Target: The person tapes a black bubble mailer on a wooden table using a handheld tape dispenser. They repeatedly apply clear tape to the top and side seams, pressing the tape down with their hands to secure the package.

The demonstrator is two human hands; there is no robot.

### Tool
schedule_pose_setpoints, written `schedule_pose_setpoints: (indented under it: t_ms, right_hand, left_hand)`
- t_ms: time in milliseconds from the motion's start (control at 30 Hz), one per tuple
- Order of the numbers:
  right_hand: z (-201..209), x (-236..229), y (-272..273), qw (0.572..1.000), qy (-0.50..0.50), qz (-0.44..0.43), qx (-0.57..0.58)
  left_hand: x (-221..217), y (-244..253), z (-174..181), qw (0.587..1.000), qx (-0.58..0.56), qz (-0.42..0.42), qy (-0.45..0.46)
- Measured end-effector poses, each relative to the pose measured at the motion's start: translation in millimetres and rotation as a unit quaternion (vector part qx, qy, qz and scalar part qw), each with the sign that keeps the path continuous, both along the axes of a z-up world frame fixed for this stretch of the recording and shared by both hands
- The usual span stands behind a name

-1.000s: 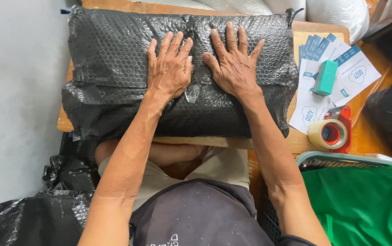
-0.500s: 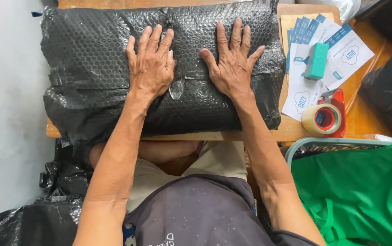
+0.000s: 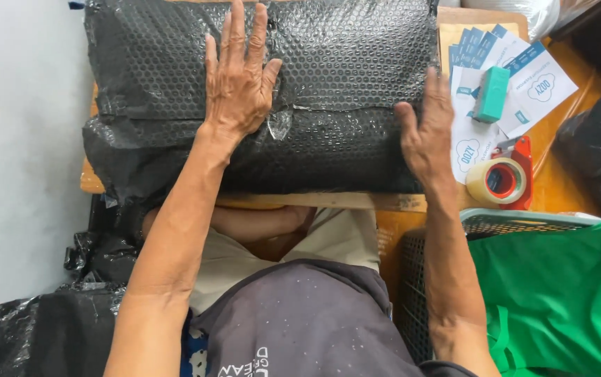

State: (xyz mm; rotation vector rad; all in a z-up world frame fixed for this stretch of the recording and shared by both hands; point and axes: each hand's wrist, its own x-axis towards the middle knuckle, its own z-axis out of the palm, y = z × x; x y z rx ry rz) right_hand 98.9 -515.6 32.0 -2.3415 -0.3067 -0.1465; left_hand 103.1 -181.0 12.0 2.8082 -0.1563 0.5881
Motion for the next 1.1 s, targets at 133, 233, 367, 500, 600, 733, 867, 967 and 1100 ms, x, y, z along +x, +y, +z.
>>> schedule_pose_setpoints:
  t_ms: [133,233,367,500,600,733,867,967,1100]
  right_hand:
    - [-25,-13,-76,0.987,-0.103,-0.098,-0.079]
    - [-54,-29,-143,0.945,-0.130,-0.223,-0.202]
    - [-110,-47,-221,0.914,-0.045,-0.300,-0.268]
    - [-113,-51,-224,0.895,0.058,-0.365,-0.250]
    - [-133,-43,-245,0.904,0.027,-0.353,-0.238]
    - [-106,-53,-209,0.895,0.045,-0.372,-0.241]
    - [-43,-52,-127,0.915,-0.200,-0.304,-0.176]
    - [0,-56,-30,0.959,-0.245,-0.144,0.007]
    - [28,-49,86,0.980,-0.193,-0.007,0.047]
  left_hand:
    - [-34,1,55,0.998,0.032,0.047,0.010]
    - [-65,7,56,0.998,0.025,0.041,0.042]
    - [-79,13,29,0.995,0.045,0.039,0.078]
    - [-80,12,30,0.998,0.041,0.039,0.032]
    - [-81,4,41,0.994,-0.052,0.071,0.067]
    - [-80,-5,40,0.988,-0.033,0.102,0.108]
    - [-81,0,38,0.988,-0.022,0.080,0.129]
    - [-79,-1,40,0.985,-0.015,0.075,0.157]
    - [-79,0,40,0.983,0.006,0.078,0.168]
